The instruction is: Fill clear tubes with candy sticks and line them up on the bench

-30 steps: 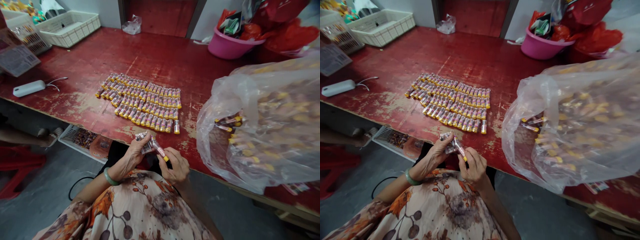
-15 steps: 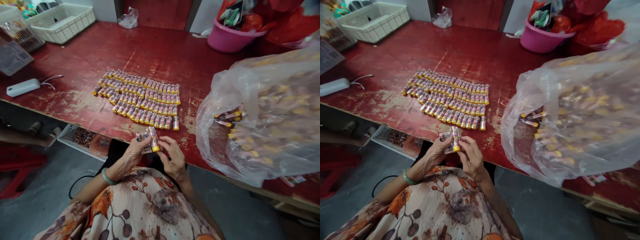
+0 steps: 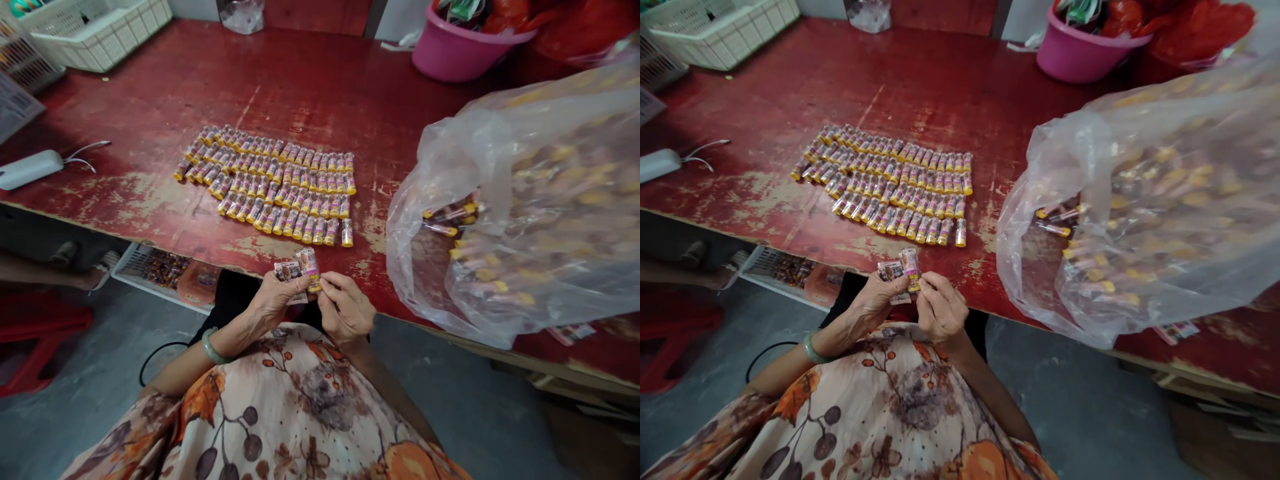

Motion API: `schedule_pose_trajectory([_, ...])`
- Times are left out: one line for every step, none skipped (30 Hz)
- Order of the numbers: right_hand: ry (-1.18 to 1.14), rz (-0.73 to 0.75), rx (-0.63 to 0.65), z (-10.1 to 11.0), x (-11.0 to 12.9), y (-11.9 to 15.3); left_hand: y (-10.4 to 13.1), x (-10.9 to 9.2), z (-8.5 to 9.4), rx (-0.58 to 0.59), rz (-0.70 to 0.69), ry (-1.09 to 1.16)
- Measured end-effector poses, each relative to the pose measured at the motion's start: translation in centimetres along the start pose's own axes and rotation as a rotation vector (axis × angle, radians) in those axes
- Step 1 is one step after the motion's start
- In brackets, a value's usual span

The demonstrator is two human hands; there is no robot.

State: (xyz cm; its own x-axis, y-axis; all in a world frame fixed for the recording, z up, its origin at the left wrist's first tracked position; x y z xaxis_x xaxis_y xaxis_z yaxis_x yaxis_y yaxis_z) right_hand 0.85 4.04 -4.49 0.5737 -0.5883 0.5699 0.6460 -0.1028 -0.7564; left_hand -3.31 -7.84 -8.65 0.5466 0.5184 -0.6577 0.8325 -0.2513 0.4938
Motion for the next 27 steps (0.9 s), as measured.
schedule_pose_trajectory([0.014,0.012,-0.006,0.0,0.0,0.1,0.0,0.1,0.0,0.001,0.001,-0.002])
schedule_pose_trajectory([0.028,0.026,-0.013,0.1,0.0,0.2,0.0,0.1,-0.1,0.003,0.004,-0.002])
schedule_pose_trajectory([0.043,0.040,-0.018,0.1,0.1,0.2,0.0,0.1,-0.1,0.005,0.005,-0.002])
schedule_pose_trajectory([0.061,0.052,-0.019,0.1,0.1,0.3,0.0,0.1,-0.2,0.006,0.008,-0.002])
schedule_pose_trajectory([0.079,0.061,-0.020,0.2,0.1,0.3,0.1,0.1,-0.2,0.006,0.008,-0.001])
schedule_pose_trajectory([0.095,0.069,-0.019,0.2,0.2,0.3,0.1,0.1,-0.2,0.006,0.010,-0.001])
schedule_pose_trajectory([0.113,0.078,-0.014,0.2,0.3,0.3,0.1,0.1,-0.2,0.006,0.011,0.000])
schedule_pose_trajectory([0.136,0.088,-0.002,0.2,0.4,0.3,0.2,0.1,-0.1,0.006,0.013,0.001])
schedule_pose_trajectory([0.162,0.102,0.016,0.1,0.5,0.3,0.2,0.2,-0.1,0.007,0.015,0.000])
schedule_pose_trajectory([0.192,0.118,0.035,0.1,0.6,0.4,0.2,0.2,0.0,0.008,0.014,-0.003])
schedule_pose_trajectory([0.230,0.140,0.054,0.0,0.6,0.4,0.2,0.3,0.1,0.012,0.010,-0.009])
schedule_pose_trajectory([0.275,0.166,0.063,-0.1,0.7,0.4,0.1,0.3,0.1,0.017,0.006,-0.014])
schedule_pose_trajectory([0.317,0.195,0.064,-0.2,0.8,0.4,0.1,0.4,0.2,0.017,0.001,-0.017])
schedule_pose_trajectory([0.347,0.223,0.058,-0.3,0.8,0.4,0.1,0.4,0.2,0.013,-0.002,-0.018])
schedule_pose_trajectory([0.360,0.247,0.053,-0.4,0.9,0.4,0.1,0.5,0.2,0.006,-0.005,-0.017])
schedule_pose_trajectory([0.352,0.261,0.052,-0.6,0.9,0.3,0.1,0.5,0.3,0.002,-0.006,-0.019])
schedule_pose_trajectory([0.322,0.261,0.065,-0.7,0.8,0.3,0.2,0.4,0.4,0.001,-0.007,-0.026])
schedule_pose_trajectory([0.277,0.248,0.090,-0.8,0.7,0.2,0.2,0.2,0.5,0.006,-0.007,-0.042])
schedule_pose_trajectory([0.232,0.230,0.124,-1.0,0.6,0.1,0.2,-0.1,0.9,0.011,-0.009,-0.068])
schedule_pose_trajectory([0.198,0.212,0.158,-1.0,0.4,0.0,0.1,-0.6,1.4,0.003,-0.012,-0.096])
schedule_pose_trajectory([0.179,0.198,0.184,-1.0,0.3,0.0,-0.1,-1.5,2.3,-0.021,-0.028,-0.127])
schedule_pose_trajectory([0.171,0.188,0.201,-0.9,0.1,0.1,-0.3,-2.7,3.4,-0.065,-0.064,-0.169])
schedule_pose_trajectory([0.168,0.180,0.205,-0.8,0.0,0.1,-0.7,-4.4,4.8,-0.126,-0.127,-0.232])
schedule_pose_trajectory([0.163,0.170,0.200,-0.6,-0.3,0.3,-1.1,-6.6,6.2,-0.195,-0.215,-0.322])
schedule_pose_trajectory([0.150,0.155,0.197,-0.4,-0.5,0.4,-1.5,-9.0,7.7,-0.268,-0.316,-0.451])
schedule_pose_trajectory([0.133,0.137,0.191,-0.3,-0.8,0.6,-2.0,-11.5,8.9,-0.336,-0.411,-0.612])
schedule_pose_trajectory([0.115,0.121,0.190,-0.3,-1.0,0.7,-2.5,-13.8,10.0,-0.392,-0.480,-0.780])
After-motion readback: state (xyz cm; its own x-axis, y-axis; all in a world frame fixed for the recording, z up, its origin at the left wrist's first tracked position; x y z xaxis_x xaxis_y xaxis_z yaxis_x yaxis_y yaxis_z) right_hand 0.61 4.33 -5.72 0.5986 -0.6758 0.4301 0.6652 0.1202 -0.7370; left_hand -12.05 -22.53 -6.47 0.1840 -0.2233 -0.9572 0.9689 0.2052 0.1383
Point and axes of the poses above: each hand's wrist, its own y-axis away from the middle knuckle, its own z-axis out of the back of the hand, x = y × z, the point moved 5 cm from there along -y, towards the middle knuckle, and after that the axes turned 1 degree about -z, right-handed, at the moved point
